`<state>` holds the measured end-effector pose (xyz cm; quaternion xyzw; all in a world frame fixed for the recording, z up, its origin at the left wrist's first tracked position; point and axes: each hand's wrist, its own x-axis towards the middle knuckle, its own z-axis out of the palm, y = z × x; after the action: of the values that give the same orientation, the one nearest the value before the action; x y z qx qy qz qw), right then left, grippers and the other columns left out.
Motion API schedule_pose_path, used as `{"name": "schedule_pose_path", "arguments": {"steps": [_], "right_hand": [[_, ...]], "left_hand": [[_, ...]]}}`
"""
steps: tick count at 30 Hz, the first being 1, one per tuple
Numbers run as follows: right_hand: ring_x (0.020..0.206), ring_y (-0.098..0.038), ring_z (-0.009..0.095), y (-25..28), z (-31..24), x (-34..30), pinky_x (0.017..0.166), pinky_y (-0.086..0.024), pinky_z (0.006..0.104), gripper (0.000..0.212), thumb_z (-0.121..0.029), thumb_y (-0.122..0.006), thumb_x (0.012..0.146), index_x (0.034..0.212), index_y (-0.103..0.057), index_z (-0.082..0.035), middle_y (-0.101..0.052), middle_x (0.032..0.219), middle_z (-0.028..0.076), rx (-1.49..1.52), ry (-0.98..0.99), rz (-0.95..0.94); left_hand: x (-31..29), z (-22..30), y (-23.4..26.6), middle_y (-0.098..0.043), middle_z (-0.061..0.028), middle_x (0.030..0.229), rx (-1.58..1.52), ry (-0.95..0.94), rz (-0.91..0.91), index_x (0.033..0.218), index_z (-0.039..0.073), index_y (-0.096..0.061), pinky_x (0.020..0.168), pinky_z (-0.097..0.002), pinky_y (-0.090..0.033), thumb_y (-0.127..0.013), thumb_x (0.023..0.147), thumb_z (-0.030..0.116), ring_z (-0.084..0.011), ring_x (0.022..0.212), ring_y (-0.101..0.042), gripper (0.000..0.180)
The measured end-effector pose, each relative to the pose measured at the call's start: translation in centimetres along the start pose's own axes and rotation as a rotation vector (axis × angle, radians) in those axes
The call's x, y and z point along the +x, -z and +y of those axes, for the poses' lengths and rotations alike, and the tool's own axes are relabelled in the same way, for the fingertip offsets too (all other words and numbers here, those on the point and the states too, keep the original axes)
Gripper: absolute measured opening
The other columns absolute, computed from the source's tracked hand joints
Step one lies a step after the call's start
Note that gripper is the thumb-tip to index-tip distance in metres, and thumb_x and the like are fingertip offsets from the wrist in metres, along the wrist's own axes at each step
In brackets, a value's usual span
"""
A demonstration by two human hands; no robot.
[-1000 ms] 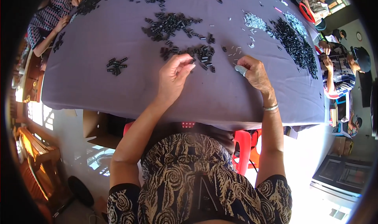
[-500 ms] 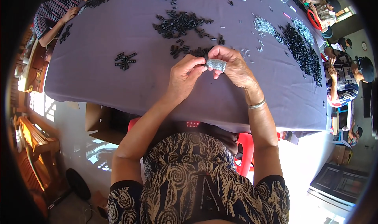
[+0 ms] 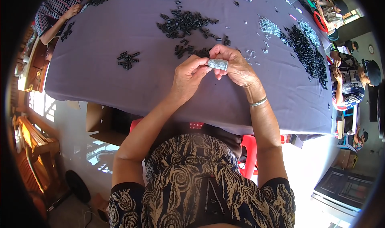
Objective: Manually inserting small plastic pieces into a silver mesh sleeve to assemble components.
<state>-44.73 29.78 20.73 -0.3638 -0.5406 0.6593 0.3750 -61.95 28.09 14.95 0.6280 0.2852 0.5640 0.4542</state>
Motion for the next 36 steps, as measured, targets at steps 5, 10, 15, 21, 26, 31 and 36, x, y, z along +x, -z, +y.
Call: {"name": "schedule_pose_path", "arguments": {"steps": [5,10,15,21,26,31,36], "right_hand": [[0.049,-0.049,0.005,0.2,0.1,-0.2,0.041,-0.042,0.0197,0.008,-0.012,-0.06,0.089,0.091,-0.06,-0.004,-0.055,0.062,0.001,0.184,0.101,0.225],[0.049,-0.045,0.004,2.6,-1.9,-1.3,0.04,-0.036,0.0184,0.005,-0.007,-0.056,0.09,0.091,-0.061,-0.004,-0.057,0.064,0.001,0.092,0.169,0.406],[0.054,-0.043,0.003,4.3,-1.6,-2.7,0.049,-0.037,0.0193,0.005,-0.007,-0.062,0.085,0.088,-0.067,-0.005,-0.058,0.071,-0.005,-0.359,0.001,0.468],[0.062,-0.048,0.003,4.0,-0.2,-3.2,0.056,-0.04,0.0201,0.004,-0.005,-0.067,0.081,0.084,-0.065,-0.003,-0.057,0.07,-0.005,-0.675,-0.047,0.28],[0.062,-0.051,0.006,3.0,0.1,-2.4,0.057,-0.042,0.0245,0.006,-0.002,-0.066,0.078,0.084,-0.065,-0.002,-0.059,0.068,0.0,-0.617,0.04,0.355],[0.066,-0.056,0.015,2.1,-0.2,-0.8,0.063,-0.044,0.029,0.011,0.0,-0.064,0.076,0.087,-0.065,-0.002,-0.061,0.078,0.007,-0.8,0.126,0.331],[0.074,-0.061,0.027,1.5,-0.3,1.1,0.069,-0.047,0.0372,0.012,-0.005,-0.064,0.074,0.086,-0.065,-0.002,-0.061,0.082,0.011,-1.037,0.089,0.314]], "left_hand": [[0.0,0.5,0.3,-0.054,-0.0016,0.09,0.0,0.074,0.044,0.103,-0.002,-0.06,0.071,-0.0185,-0.042,-0.06,0.087,-0.003,-0.0057,0.08,-0.05,0.017],[0.3,0.8,0.4,-0.055,-0.0012,0.093,-0.134,0.071,0.153,0.102,-0.001,-0.061,0.072,-0.0185,-0.042,-0.061,0.086,-0.001,-0.0057,0.08,-0.051,0.015],[0.4,0.6,0.3,-0.055,-0.0018,0.094,-0.139,0.044,0.176,0.102,-0.001,-0.061,0.073,-0.0187,-0.042,-0.06,0.086,-0.002,-0.006,0.082,-0.052,0.016],[0.5,0.4,0.4,-0.057,-0.0003,0.092,-0.143,0.012,0.22,0.103,0.001,-0.063,0.063,-0.0198,-0.045,-0.063,0.087,0.004,-0.0048,0.077,-0.052,0.017],[0.4,0.2,0.5,-0.057,0.0011,0.091,-0.094,0.035,0.263,0.103,0.001,-0.063,0.062,-0.0193,-0.044,-0.064,0.086,0.006,-0.004,0.076,-0.052,0.017],[0.3,0.0,0.5,-0.056,0.002,0.089,-0.077,0.057,0.29,0.102,0.001,-0.063,0.062,-0.0187,-0.042,-0.065,0.086,0.008,-0.0034,0.074,-0.05,0.017],[0.3,0.6,0.3,-0.054,0.0028,0.086,-0.08,0.048,0.297,0.102,0.001,-0.063,0.061,-0.0183,-0.041,-0.065,0.086,0.007,-0.0028,0.072,-0.048,0.017]]}}
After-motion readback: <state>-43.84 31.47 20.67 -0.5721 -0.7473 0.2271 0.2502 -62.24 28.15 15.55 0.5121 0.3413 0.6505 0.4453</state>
